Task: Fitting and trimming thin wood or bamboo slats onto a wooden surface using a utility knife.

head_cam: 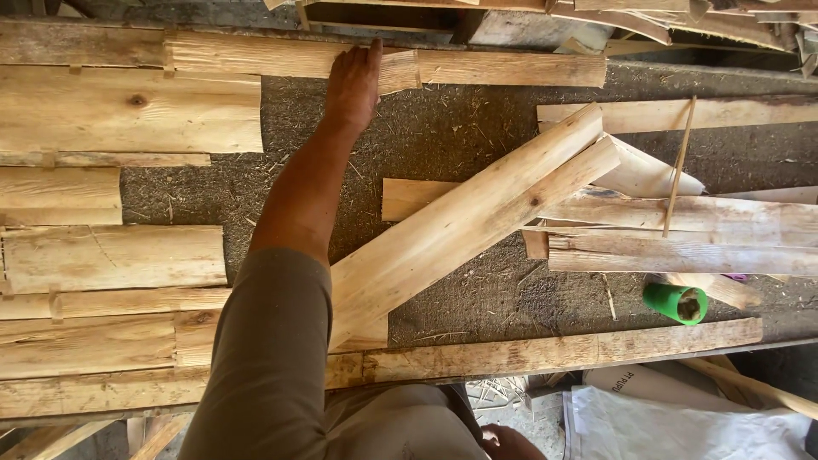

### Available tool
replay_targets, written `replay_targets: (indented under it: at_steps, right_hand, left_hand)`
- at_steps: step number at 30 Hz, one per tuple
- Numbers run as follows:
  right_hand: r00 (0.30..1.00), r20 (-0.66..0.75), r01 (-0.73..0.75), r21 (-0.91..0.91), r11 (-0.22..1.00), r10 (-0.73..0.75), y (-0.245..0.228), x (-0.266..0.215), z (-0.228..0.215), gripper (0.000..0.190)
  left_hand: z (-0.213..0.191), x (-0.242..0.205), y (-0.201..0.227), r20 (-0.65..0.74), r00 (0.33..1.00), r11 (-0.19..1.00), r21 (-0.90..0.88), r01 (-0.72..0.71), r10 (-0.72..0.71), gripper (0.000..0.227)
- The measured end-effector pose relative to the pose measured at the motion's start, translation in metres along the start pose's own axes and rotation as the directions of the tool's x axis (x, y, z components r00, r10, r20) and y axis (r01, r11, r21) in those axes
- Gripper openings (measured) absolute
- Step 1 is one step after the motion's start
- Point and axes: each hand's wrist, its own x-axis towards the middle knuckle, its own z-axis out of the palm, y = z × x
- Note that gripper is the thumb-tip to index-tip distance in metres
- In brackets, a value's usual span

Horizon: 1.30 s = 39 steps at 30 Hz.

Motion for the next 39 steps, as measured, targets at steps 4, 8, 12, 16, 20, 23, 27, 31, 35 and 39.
replay_targets:
  at_steps: [4, 8, 12, 16, 20, 23, 27, 31, 35, 39]
  right_hand:
    - [0.998, 0.066, -0.004, -0.169, 0.986, 0.016, -0.145, -0.091, -0.084, 0.045]
    - [0.987, -0.084, 0.118, -0.207, 0.971, -0.137, -0.223, -0.127, -0.137, 0.038]
    - [0.589, -0.681, 0.518, -0.096, 0.85, -0.435, -0.285, -0.124, -0.174, 0.038]
    - [0.212, -0.836, 0.849, -0.099, 0.519, -0.506, -0.319, -0.093, -0.201, 0.052]
    - [0.322, -0.846, 0.924, 0.182, 0.337, -0.424, -0.311, -0.069, -0.197, 0.035]
    - [0.438, -0.837, 0.815, 0.214, 0.538, -0.33, -0.292, -0.071, -0.189, 0.019]
    - [0.476, -0.796, 0.658, 0.04, 0.752, -0.374, -0.242, -0.073, -0.198, 0.025]
    - [0.511, -0.721, 0.591, -0.101, 0.8, -0.468, -0.186, -0.045, -0.208, 0.03]
    - [0.486, -0.795, 0.278, -0.252, 0.927, -0.362, -0.224, -0.103, -0.212, 0.054]
    - [0.398, -0.83, 0.025, -0.415, 0.909, -0.39, -0.241, -0.107, -0.215, 0.068]
  left_hand:
    - [-0.019, -0.028, 0.011, -0.105, 0.994, 0.995, -0.087, -0.044, 0.035, 0.106]
    - [-0.041, -0.076, 0.053, -0.357, 0.93, 0.931, -0.304, -0.202, 0.085, 0.121]
    - [-0.082, -0.164, 0.118, -0.387, 0.904, 0.768, -0.518, -0.376, 0.181, 0.13]
    - [-0.092, -0.257, 0.174, -0.386, 0.883, 0.699, -0.553, -0.453, 0.267, 0.124]
    - [-0.114, -0.318, 0.194, -0.328, 0.891, 0.7, -0.554, -0.45, 0.313, 0.117]
    - [-0.138, -0.34, 0.199, -0.192, 0.938, 0.771, -0.535, -0.346, 0.288, 0.11]
    - [-0.095, -0.353, 0.175, -0.363, 0.929, 0.914, -0.346, -0.212, 0.078, 0.092]
    - [-0.056, -0.363, 0.134, -0.14, 0.954, 0.946, -0.233, 0.228, -0.264, 0.044]
    - [-0.068, -0.364, 0.117, -0.127, 0.929, 0.922, -0.224, 0.315, -0.348, 0.033]
    - [-0.063, -0.359, 0.113, -0.207, 0.894, 0.901, -0.275, 0.336, -0.397, 0.025]
